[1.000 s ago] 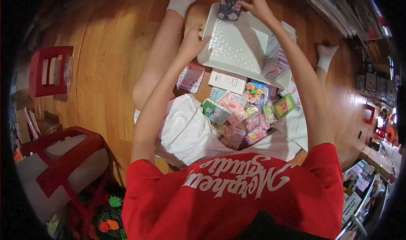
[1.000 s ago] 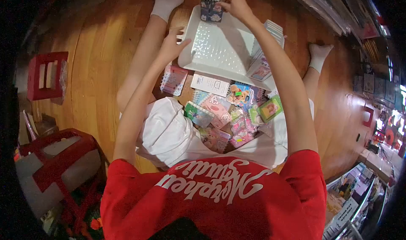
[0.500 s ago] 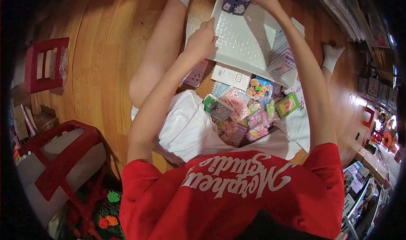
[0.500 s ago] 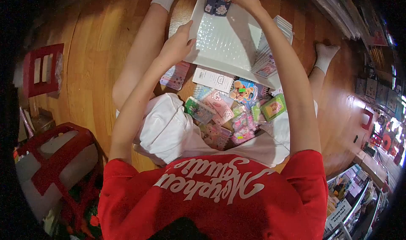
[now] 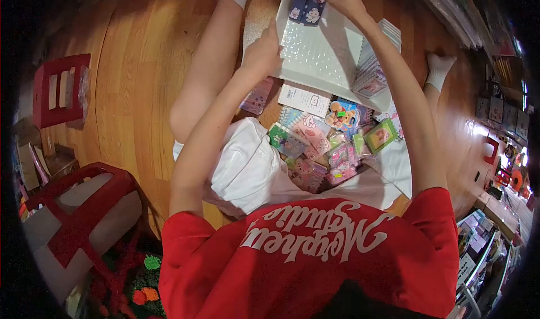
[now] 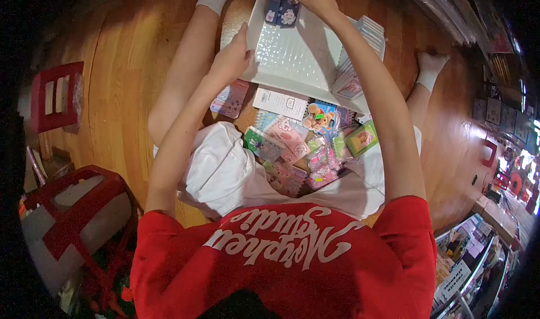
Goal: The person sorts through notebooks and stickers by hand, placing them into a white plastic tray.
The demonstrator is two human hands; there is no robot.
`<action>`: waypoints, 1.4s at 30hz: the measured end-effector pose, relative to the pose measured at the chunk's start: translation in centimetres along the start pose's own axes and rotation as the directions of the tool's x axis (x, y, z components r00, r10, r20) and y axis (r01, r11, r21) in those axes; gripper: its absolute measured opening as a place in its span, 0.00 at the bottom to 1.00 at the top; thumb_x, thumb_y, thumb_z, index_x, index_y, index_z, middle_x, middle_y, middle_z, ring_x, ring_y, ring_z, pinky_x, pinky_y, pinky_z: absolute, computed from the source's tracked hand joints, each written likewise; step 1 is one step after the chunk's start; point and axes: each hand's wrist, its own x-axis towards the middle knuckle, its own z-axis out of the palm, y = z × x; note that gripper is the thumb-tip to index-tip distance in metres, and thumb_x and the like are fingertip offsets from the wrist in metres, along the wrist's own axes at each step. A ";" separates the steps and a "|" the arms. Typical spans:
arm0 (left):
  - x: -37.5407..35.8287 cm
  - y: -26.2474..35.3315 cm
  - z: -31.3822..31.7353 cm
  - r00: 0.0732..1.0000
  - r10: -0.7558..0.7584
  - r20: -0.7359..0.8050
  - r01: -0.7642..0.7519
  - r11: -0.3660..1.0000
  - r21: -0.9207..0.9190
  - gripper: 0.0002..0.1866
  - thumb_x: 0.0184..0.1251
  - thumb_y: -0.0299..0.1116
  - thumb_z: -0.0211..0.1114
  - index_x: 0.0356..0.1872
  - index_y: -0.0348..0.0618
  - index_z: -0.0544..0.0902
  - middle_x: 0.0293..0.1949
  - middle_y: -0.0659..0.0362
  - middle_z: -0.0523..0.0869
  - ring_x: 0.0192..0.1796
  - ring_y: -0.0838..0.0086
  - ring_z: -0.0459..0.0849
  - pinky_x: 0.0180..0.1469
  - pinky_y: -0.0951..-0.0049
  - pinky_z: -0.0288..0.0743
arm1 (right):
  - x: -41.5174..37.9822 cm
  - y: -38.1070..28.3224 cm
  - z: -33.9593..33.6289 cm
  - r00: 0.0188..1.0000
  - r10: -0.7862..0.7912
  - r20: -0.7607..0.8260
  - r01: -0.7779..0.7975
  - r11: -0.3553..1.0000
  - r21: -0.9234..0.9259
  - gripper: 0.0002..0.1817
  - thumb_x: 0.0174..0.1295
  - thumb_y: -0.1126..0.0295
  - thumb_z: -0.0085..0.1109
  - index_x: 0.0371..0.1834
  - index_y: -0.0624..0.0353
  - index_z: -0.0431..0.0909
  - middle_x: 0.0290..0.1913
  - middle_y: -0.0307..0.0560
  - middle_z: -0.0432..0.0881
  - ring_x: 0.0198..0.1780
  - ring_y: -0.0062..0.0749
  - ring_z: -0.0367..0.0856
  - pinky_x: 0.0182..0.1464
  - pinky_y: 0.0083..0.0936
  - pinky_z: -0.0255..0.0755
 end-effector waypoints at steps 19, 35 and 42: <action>0.8 -1.1 2.7 0.808 0.408 -0.424 -0.339 0.912 0.231 0.34 0.57 0.25 0.65 0.67 0.35 0.63 0.64 0.40 0.68 0.65 0.45 0.68 0.65 0.52 0.64 | -26.9 -10.7 -5.6 0.823 0.302 0.481 -0.303 0.950 -0.079 0.34 0.46 0.84 0.51 0.64 0.67 0.64 0.61 0.69 0.68 0.41 0.62 0.80 0.45 0.50 0.76; -5.4 5.7 0.5 0.847 0.455 -0.275 -0.531 0.745 -0.403 0.25 0.59 0.29 0.66 0.60 0.43 0.74 0.56 0.49 0.78 0.58 0.51 0.75 0.66 0.54 0.64 | -25.0 -9.3 -11.5 0.718 0.216 0.661 -0.400 0.906 0.138 0.34 0.50 0.61 0.64 0.62 0.63 0.72 0.53 0.64 0.77 0.43 0.48 0.83 0.43 0.41 0.77; -9.3 6.3 2.8 0.773 0.620 0.133 -0.584 0.778 -0.232 0.18 0.59 0.36 0.69 0.49 0.43 0.80 0.43 0.54 0.86 0.47 0.60 0.85 0.48 0.65 0.76 | -21.1 -11.9 -17.8 0.542 0.345 0.766 -0.753 0.603 0.262 0.22 0.69 0.58 0.53 0.58 0.63 0.77 0.44 0.46 0.82 0.30 0.18 0.77 0.30 0.17 0.70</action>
